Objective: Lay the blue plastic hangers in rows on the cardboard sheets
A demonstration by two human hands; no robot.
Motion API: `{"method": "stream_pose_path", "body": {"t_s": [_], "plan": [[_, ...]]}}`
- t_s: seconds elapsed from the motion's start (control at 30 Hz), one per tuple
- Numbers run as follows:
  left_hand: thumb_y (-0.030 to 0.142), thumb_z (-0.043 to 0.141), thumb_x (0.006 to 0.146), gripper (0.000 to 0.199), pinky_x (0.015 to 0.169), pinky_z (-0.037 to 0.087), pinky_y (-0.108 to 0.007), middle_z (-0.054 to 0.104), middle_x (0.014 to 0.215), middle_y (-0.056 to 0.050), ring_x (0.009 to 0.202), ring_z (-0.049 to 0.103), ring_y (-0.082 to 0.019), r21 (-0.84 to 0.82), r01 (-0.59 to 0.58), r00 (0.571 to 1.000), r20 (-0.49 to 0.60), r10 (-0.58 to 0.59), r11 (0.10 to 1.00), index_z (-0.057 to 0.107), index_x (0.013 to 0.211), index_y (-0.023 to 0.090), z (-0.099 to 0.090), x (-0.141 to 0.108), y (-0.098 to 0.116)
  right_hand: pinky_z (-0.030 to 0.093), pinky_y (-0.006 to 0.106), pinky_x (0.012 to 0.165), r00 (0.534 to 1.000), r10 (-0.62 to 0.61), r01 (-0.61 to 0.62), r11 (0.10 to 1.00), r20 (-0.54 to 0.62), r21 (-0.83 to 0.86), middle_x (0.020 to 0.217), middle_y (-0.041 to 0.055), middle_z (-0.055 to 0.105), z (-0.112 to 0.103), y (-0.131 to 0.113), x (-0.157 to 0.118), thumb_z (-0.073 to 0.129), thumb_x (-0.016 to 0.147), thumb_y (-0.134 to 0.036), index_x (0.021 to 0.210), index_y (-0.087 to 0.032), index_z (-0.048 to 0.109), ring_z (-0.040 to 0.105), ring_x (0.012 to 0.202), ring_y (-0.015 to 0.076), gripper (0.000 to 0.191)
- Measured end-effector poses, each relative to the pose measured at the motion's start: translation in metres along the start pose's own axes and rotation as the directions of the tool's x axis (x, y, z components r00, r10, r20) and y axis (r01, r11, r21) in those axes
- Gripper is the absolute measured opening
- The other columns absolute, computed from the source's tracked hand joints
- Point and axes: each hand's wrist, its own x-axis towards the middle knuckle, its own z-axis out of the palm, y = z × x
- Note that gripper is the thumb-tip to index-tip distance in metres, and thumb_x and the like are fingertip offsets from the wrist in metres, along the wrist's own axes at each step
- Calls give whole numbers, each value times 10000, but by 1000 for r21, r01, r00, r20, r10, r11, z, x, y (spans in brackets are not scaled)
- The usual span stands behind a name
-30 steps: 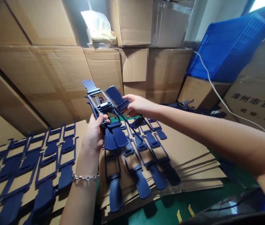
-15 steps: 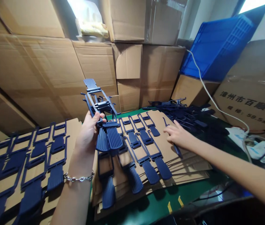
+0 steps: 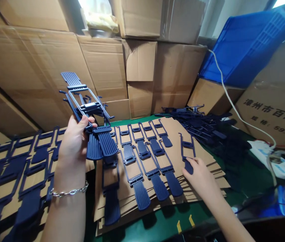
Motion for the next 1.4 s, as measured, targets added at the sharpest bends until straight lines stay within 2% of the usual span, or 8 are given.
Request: {"method": "stream_pose_path", "body": {"t_s": [0.17, 0.37, 0.47, 0.63, 0.93, 1.13, 1.3, 1.4], "plan": [[163, 637, 771, 228, 456, 446, -161, 543, 668, 32, 509, 535, -71, 26, -1, 1000, 2, 1, 1000, 479, 931, 201, -1, 0, 1, 497, 369, 807, 992, 82, -79, 996, -98, 34, 1027, 152, 616, 6, 6, 2, 447, 709, -339, 1081, -91, 619, 606, 931, 273, 480], [183, 667, 750, 280, 464, 448, -165, 557, 682, 25, 518, 541, -76, 32, -23, 999, 34, 22, 999, 487, 963, 203, -4, 1, 1, 503, 347, 754, 974, 54, -44, 998, -219, 51, 1101, 100, 624, -20, -1, -19, 452, 753, -365, 1153, -167, 564, 617, 929, 264, 460], [155, 634, 773, 243, 459, 444, -166, 551, 665, 25, 511, 534, -78, 35, -23, 1000, 19, 22, 999, 487, 961, 202, -5, 1, 4, 508, 326, 709, 971, 58, -41, 996, -233, 80, 1028, 62, 655, -32, -9, -33, 477, 743, -374, 1126, -211, 562, 641, 844, 243, 425], [118, 565, 811, 159, 466, 453, -167, 549, 642, 28, 508, 533, -78, 43, -27, 999, -34, 29, 999, 491, 922, 204, -7, 2, 12, 506, 309, 650, 987, 37, -19, 993, -154, 117, 919, 60, 677, -29, -13, -44, 490, 723, -366, 1091, -200, 562, 649, 725, 228, 410], [75, 538, 810, 159, 445, 453, -170, 557, 635, 18, 487, 529, -84, 38, -87, 992, -91, 90, 996, 489, 922, 177, -13, 3, 17, 483, 302, 536, 990, 121, -131, 977, 69, 166, 786, 30, 675, -18, -24, -42, 473, 754, -413, 1172, -221, 526, 637, 608, 222, 463], [105, 576, 785, 168, 446, 454, -167, 554, 653, 11, 495, 536, -87, 31, -83, 995, -58, 85, 996, 494, 905, 188, -16, 6, 15, 507, 323, 660, 981, 124, -143, 982, 146, 125, 994, 65, 673, -16, -26, -34, 443, 777, -427, 1267, -205, 477, 655, 819, 251, 539], [127, 567, 805, 142, 465, 457, -158, 544, 662, 22, 515, 526, -75, 59, -46, 997, -58, 49, 997, 493, 890, 214, -13, 4, 14, 507, 329, 636, 983, 70, -81, 995, 168, 59, 1026, 82, 669, -17, -25, -25, 405, 825, -434, 1340, -203, 414, 658, 802, 250, 565], [155, 592, 799, 163, 469, 452, -158, 537, 685, 21, 531, 528, -74, 94, -7, 1000, 13, 6, 996, 495, 913, 219, -13, 2, 15, 512, 357, 628, 990, 64, -65, 998, 128, 4, 1086, 107, 648, -24, -24, -22, 376, 844, -502, 1317, -182, 449, 652, 830, 273, 576]]}}
